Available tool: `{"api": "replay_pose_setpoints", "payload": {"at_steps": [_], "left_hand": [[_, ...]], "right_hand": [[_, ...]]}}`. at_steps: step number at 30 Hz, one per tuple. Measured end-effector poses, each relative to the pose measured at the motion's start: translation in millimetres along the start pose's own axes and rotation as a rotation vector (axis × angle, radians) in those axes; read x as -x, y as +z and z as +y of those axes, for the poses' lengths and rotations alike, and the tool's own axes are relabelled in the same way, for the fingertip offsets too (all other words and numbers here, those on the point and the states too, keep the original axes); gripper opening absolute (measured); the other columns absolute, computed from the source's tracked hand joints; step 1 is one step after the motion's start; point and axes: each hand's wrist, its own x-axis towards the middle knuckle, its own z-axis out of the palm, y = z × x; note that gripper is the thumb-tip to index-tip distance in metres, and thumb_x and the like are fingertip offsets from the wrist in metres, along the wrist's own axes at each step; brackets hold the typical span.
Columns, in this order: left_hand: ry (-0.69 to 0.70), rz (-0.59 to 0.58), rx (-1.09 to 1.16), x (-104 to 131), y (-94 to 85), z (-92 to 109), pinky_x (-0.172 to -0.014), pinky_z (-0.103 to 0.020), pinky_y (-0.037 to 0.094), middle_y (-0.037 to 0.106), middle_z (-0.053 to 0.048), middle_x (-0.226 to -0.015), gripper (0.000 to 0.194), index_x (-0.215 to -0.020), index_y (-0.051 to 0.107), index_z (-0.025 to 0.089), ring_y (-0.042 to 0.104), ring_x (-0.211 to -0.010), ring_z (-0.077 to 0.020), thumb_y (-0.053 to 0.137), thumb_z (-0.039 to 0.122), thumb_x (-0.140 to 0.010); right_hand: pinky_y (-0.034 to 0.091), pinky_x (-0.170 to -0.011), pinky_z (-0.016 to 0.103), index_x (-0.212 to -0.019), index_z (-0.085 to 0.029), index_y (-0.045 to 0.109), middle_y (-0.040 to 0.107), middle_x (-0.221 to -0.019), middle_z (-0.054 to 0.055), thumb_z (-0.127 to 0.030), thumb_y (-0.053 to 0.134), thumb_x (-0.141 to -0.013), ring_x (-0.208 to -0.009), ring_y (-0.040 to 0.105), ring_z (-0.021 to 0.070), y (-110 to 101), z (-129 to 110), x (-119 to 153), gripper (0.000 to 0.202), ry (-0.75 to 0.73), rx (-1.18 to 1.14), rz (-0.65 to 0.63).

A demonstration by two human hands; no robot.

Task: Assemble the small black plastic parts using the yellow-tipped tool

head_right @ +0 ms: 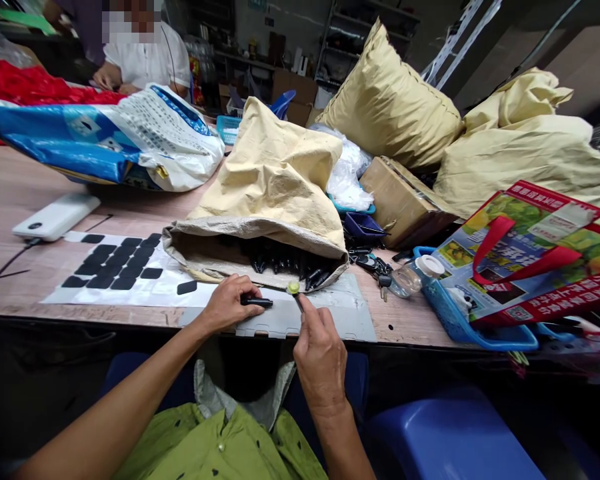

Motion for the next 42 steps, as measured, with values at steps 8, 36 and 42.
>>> {"api": "replay_pose_setpoints", "payload": {"at_steps": [8, 36, 42], "left_hand": [[0.052, -0.038, 0.024, 1.2, -3.7, -5.1, -0.082, -0.035, 0.039, 0.069, -0.002, -0.088, 0.013, -0.088, 0.077, 0.024, 0.056, -0.092, -0.0219, 0.074, 0.037, -0.084], [0.14, -0.053, -0.048, 4.5, -7.7, 0.0, -0.08, -0.037, 0.035, 0.059, -0.003, -0.079, 0.042, -0.068, 0.055, 0.02, 0.049, -0.08, -0.0195, 0.039, 0.035, -0.104], [0.127, -0.053, -0.026, 5.0, -6.3, -3.1, -0.079, -0.037, 0.036, 0.06, -0.003, -0.079, 0.043, -0.067, 0.056, 0.02, 0.048, -0.081, -0.0201, 0.04, 0.036, -0.104]], "right_hand": [[0.039, -0.074, 0.032, -0.127, -0.028, 0.07, 0.064, -0.088, 0.005, -0.012, 0.049, -0.095, -0.083, 0.057, 0.02, 6.1, 51.1, -12.5, 0.041, -0.225, 0.222, -0.046], [0.051, -0.083, 0.036, -0.11, -0.021, 0.073, 0.067, -0.095, 0.006, -0.015, 0.055, -0.092, -0.092, 0.058, 0.0215, 21.9, 84.2, -53.6, 0.026, -0.35, -0.112, -0.214], [0.051, -0.082, 0.037, -0.106, -0.022, 0.074, 0.068, -0.094, 0.006, -0.018, 0.056, -0.09, -0.09, 0.06, 0.0214, 18.8, 82.4, -48.4, 0.024, -0.358, -0.151, -0.174]]}}
